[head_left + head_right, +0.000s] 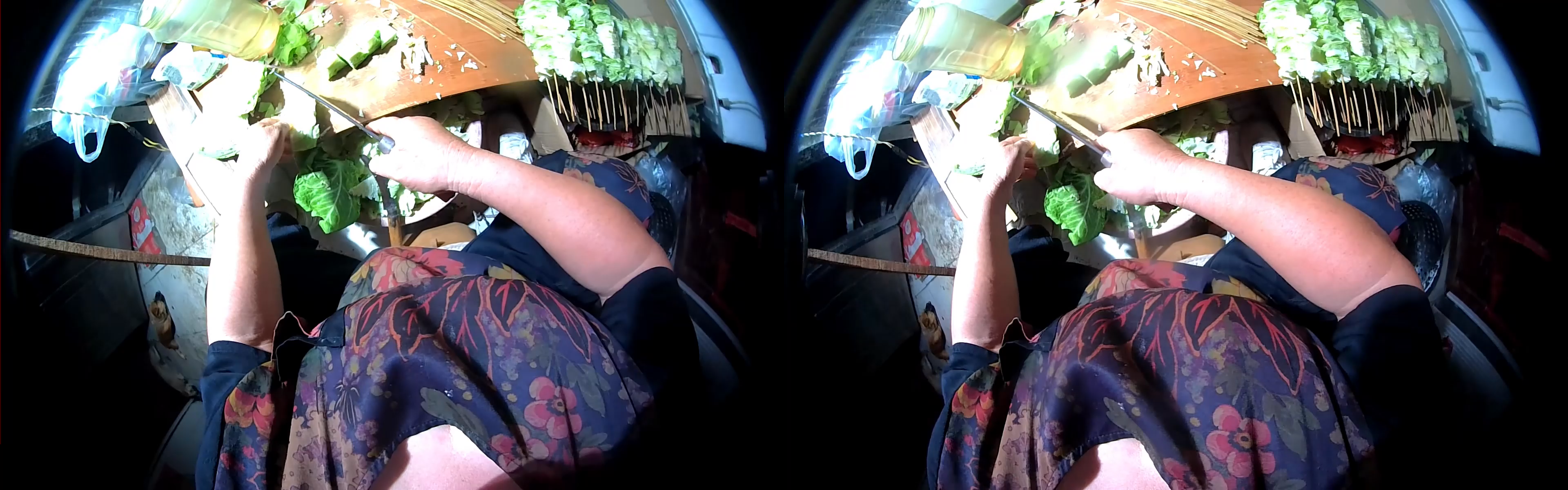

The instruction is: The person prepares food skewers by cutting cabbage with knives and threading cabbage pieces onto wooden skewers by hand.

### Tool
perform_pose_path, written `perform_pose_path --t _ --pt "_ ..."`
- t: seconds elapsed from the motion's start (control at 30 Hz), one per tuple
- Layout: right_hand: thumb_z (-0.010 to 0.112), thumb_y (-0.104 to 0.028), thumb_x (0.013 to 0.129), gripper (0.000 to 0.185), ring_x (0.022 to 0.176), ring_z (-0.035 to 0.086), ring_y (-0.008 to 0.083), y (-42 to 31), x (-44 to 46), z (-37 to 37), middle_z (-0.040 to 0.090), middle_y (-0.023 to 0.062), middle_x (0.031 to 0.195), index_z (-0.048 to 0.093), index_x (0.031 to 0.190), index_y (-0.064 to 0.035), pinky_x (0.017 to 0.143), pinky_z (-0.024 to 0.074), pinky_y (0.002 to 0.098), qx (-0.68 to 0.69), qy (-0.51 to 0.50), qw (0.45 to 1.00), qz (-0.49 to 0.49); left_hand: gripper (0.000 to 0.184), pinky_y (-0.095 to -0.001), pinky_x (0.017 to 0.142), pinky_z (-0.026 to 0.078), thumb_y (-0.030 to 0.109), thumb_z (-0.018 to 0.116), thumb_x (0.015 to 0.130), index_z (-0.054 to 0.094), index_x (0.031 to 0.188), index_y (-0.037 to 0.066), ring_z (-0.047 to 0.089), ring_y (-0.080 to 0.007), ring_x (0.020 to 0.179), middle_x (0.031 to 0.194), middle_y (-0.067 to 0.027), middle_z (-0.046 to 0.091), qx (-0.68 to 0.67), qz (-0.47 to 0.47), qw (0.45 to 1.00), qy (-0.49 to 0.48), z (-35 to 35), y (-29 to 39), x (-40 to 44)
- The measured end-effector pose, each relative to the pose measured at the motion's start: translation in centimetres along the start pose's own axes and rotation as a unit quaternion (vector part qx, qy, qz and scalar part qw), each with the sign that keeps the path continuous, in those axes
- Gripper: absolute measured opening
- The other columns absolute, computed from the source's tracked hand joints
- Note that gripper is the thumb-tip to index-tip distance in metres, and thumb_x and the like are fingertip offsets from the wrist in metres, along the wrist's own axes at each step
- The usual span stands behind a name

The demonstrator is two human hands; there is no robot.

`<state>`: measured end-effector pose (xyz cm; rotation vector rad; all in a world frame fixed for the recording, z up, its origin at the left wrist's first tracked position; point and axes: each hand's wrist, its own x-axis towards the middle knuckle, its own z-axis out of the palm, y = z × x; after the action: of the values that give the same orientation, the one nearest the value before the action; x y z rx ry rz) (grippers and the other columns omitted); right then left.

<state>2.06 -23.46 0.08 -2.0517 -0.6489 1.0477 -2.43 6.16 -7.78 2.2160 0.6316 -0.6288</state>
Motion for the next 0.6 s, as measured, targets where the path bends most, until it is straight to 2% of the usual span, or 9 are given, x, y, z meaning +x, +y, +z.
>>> perform_pose_path --t 0.07,0.23,0.27,0.3,0.43,0.6 --pt "0.059 -0.024 0.078 0.047 0.078 0.064 0.028 0.2 0.1 0.5 0.065 0.0166 0.084 0.055 0.121 -0.0036 0.074 0.0519 0.0365 0.003 0.002 1.0 0.002 0.024 -0.0319 0.062 0.053 0.019 0.049 0.09 0.06 0.103 0.003 0.063 -0.0189 0.067 0.079 -0.0086 0.062 -0.233 -0.092 0.967 0.041 0.8 4.1 -3.2" --pt "0.059 -0.022 0.078 0.047 0.085 0.065 0.0283 -0.5 0.0 0.4 0.066 0.0184 0.092 0.055 0.122 -0.0039 0.077 0.052 0.0356 0.021 -0.016 0.999 0.019 0.028 -0.0332 0.062 0.055 0.019 0.05 0.09 0.053 0.112 0.003 0.063 -0.0194 0.067 0.082 -0.0089 0.061 -0.366 -0.14 0.919 0.051 1.7 4.5 -3.5" --pt "0.057 -0.018 0.077 0.044 0.087 0.064 0.0302 -0.8 0.0 0.4 0.066 0.0195 0.094 0.057 0.118 -0.0031 0.079 0.0514 0.0369 0.03 -0.016 0.999 0.028 0.029 -0.0331 0.062 0.056 0.019 0.052 0.089 0.051 0.113 0.002 0.063 -0.0193 0.067 0.083 -0.0091 0.061 -0.405 -0.154 0.9 0.045 1.7 4.6 -3.7" --pt "0.055 -0.014 0.075 0.041 0.09 0.064 0.0322 -1.0 0.0 0.4 0.065 0.0206 0.096 0.058 0.115 -0.0024 0.081 0.0509 0.0382 0.04 -0.015 0.998 0.037 0.029 -0.0331 0.062 0.056 0.019 0.052 0.089 0.051 0.113 0.002 0.063 -0.0193 0.067 0.083 -0.0091 0.061 -0.405 -0.155 0.9 0.046 1.7 4.7 -3.9" --pt "0.055 -0.012 0.075 0.04 0.09 0.064 0.0317 -1.3 -0.1 0.4 0.065 0.02 0.096 0.059 0.114 -0.0025 0.081 0.0508 0.0379 0.039 -0.019 0.998 0.042 0.031 -0.0307 0.061 0.056 0.02 0.063 0.085 0.054 0.107 0.001 0.062 -0.0185 0.068 0.084 -0.0105 0.06 -0.42 -0.137 0.897 0.024 1.9 4.6 -3.8" --pt "0.056 -0.012 0.074 0.032 0.084 0.065 0.0301 -1.3 0.0 0.4 0.066 0.0185 0.087 0.061 0.104 -0.0011 0.077 0.0513 0.0381 0.079 -0.035 0.994 0.067 0.033 -0.0296 0.06 0.057 0.022 0.069 0.082 0.057 0.104 0.001 0.062 -0.0178 0.067 0.085 -0.0103 0.06 -0.43 -0.133 0.893 0.024 2.6 3.9 -3.3"
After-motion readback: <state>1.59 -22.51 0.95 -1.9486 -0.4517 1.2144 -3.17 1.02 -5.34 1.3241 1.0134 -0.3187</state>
